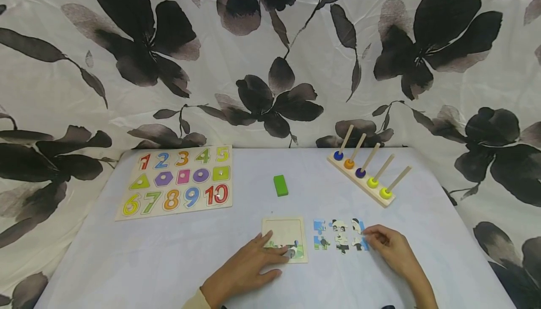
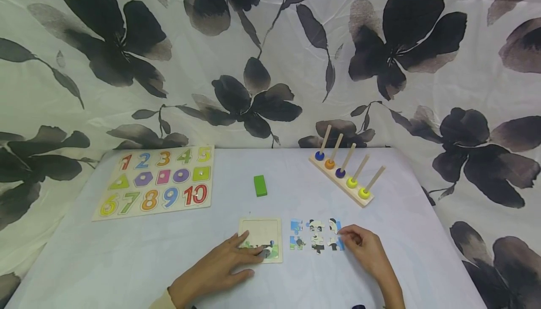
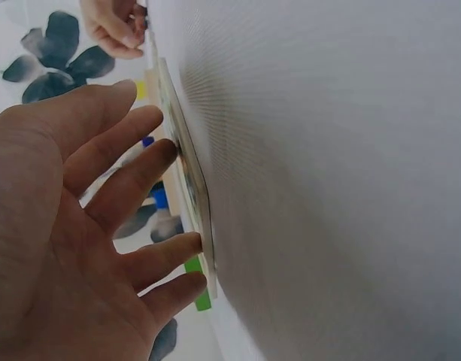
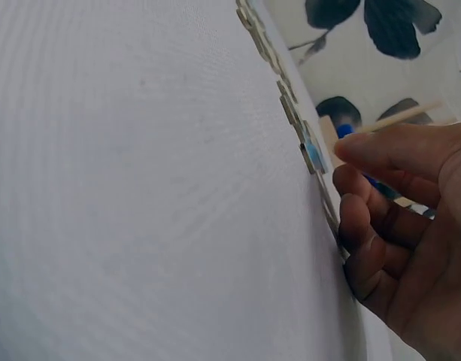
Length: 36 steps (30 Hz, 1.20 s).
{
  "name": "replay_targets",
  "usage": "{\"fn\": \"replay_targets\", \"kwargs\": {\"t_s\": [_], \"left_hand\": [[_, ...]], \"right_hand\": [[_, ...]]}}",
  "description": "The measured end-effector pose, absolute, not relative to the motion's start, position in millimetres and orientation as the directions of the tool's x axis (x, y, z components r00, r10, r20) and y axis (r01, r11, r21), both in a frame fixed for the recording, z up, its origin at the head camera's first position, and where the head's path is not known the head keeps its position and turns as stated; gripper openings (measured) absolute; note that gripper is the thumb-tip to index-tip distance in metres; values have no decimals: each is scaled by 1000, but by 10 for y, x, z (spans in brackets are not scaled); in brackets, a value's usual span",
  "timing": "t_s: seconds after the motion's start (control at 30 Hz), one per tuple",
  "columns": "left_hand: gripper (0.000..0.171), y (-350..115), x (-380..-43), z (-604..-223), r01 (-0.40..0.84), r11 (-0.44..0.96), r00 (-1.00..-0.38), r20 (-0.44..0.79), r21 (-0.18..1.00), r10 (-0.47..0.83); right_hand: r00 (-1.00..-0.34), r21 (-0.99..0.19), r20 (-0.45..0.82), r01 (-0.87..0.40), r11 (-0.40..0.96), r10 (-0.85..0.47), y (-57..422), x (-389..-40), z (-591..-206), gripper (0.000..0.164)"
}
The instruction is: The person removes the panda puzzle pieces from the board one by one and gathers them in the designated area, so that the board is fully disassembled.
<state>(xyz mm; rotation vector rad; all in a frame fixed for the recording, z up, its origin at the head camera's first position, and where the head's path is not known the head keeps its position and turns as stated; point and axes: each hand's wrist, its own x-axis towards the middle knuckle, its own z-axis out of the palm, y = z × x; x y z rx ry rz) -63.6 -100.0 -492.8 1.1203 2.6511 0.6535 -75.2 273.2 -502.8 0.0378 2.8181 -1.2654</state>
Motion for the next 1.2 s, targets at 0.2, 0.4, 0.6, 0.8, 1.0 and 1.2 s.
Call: {"fn": "replay_targets", "kwargs": {"t_s": [0.2, 0.4, 0.6, 0.8, 1.0, 1.2], "left_hand": [[28, -1002, -611, -4948, 638, 605, -693, 13, 477, 721], [27, -1001, -591, -4952, 662, 586, -679, 43, 468, 733], [26, -1005, -574, -4933, 669, 574, -675, 64, 472, 735], [25, -1006, -563, -4932, 674, 574, -672, 63, 464, 738], [25, -1007, -555, -4933, 680, 579, -669, 57, 450, 741], [25, -1015, -552, -4950, 680, 572, -666, 59, 459, 744]], "right_hand": [[-1000, -763, -25, 21, 646, 2, 2624, -766, -4975, 12], [-999, -805, 6, -36, 592, -52, 2382, -807, -4955, 10], [-994, -822, 38, -91, 562, -105, 2156, -872, -4951, 8], [-978, -830, 69, -166, 532, -198, 1876, -916, -4955, 8], [-932, -797, 134, -304, 522, -338, 1468, -926, -4981, 11], [-878, -755, 148, -398, 521, -456, 1132, -937, -5039, 13]]}}
